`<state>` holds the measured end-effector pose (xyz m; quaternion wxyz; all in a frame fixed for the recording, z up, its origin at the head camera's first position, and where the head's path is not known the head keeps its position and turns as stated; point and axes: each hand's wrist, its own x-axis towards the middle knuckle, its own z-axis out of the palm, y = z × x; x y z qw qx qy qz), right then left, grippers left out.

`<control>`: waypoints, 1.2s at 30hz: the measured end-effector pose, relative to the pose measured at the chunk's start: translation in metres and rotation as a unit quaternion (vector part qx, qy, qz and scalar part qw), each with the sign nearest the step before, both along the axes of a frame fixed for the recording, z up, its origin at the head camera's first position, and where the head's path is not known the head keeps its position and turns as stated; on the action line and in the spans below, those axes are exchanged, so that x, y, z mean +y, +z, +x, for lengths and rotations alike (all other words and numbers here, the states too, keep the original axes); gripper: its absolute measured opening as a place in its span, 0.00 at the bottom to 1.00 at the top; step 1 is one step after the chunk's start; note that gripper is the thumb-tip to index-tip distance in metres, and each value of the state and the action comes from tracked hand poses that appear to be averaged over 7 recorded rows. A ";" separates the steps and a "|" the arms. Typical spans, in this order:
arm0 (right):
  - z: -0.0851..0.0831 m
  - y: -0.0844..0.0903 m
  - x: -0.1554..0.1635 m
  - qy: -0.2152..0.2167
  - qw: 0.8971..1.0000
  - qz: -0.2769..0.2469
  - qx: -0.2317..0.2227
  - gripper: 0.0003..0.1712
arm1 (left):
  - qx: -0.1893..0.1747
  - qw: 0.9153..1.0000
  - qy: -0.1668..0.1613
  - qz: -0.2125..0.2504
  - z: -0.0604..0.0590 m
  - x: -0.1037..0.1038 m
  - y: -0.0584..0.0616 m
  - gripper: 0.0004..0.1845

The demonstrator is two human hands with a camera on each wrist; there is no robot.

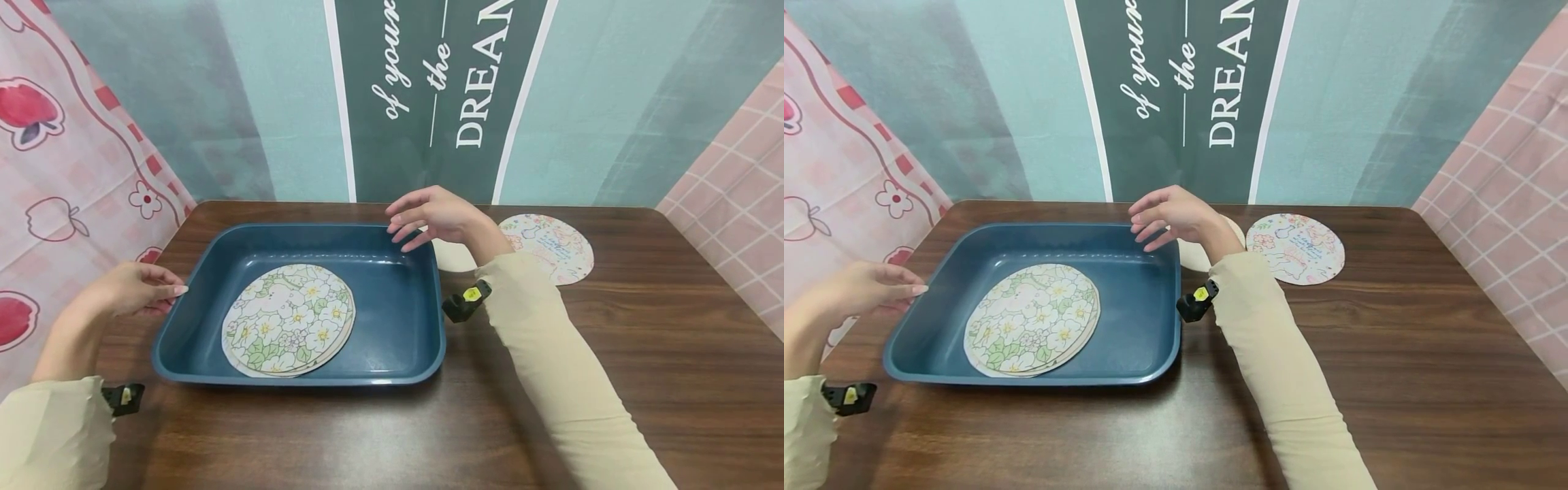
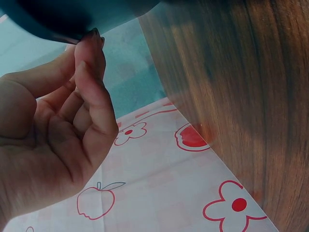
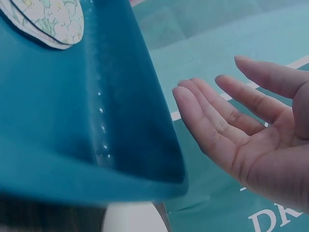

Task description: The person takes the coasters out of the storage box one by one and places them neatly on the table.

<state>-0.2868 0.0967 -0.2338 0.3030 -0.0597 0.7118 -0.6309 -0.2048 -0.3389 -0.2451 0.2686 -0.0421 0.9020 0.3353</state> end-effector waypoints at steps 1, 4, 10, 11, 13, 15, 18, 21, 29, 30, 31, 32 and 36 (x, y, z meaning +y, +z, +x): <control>0.000 0.000 -0.002 -0.001 1.000 -0.003 -0.003 0.16 | 0.000 1.000 -0.001 -0.001 0.000 0.000 0.000 0.19; 0.000 0.000 -0.007 0.000 1.000 -0.007 -0.009 0.16 | 0.000 1.000 -0.001 -0.002 -0.001 -0.001 -0.001 0.19; 0.001 -0.001 -0.016 0.001 1.000 -0.002 -0.022 0.17 | 0.003 1.000 0.000 0.000 -0.001 -0.002 0.000 0.19; 0.001 -0.001 -0.018 0.001 1.000 0.000 -0.024 0.18 | 0.004 1.000 0.000 0.000 -0.001 -0.002 0.000 0.18; 0.002 -0.002 -0.022 0.002 1.000 0.003 -0.027 0.19 | 0.003 1.000 0.000 -0.001 -0.001 -0.001 0.000 0.18; 0.002 -0.004 -0.028 0.005 0.999 0.008 -0.032 0.20 | 0.003 1.000 -0.001 -0.003 -0.001 -0.001 0.000 0.18; 0.005 -0.008 -0.036 0.011 0.999 0.017 -0.037 0.20 | 0.002 1.000 -0.002 -0.003 -0.001 -0.002 0.000 0.19; 0.007 -0.011 -0.044 0.018 0.999 0.020 -0.039 0.21 | 0.002 1.000 -0.001 -0.003 -0.001 -0.003 -0.001 0.19; 0.012 -0.020 -0.057 0.033 0.999 0.027 -0.032 0.20 | 0.005 1.000 -0.003 -0.004 -0.002 -0.004 -0.002 0.20; 0.013 -0.021 -0.057 0.036 0.998 0.030 -0.030 0.20 | 0.005 1.000 -0.005 -0.003 -0.002 -0.004 -0.002 0.19; 0.014 -0.022 -0.058 0.038 0.998 0.032 -0.027 0.20 | 0.006 1.000 -0.005 -0.003 -0.002 -0.004 -0.003 0.19; 0.014 -0.023 -0.059 0.042 0.998 0.035 -0.025 0.20 | 0.007 1.000 -0.006 -0.002 -0.002 -0.004 -0.003 0.19; 0.017 -0.025 -0.064 0.057 0.997 0.042 -0.017 0.20 | 0.009 1.000 -0.008 -0.004 -0.001 -0.003 -0.002 0.19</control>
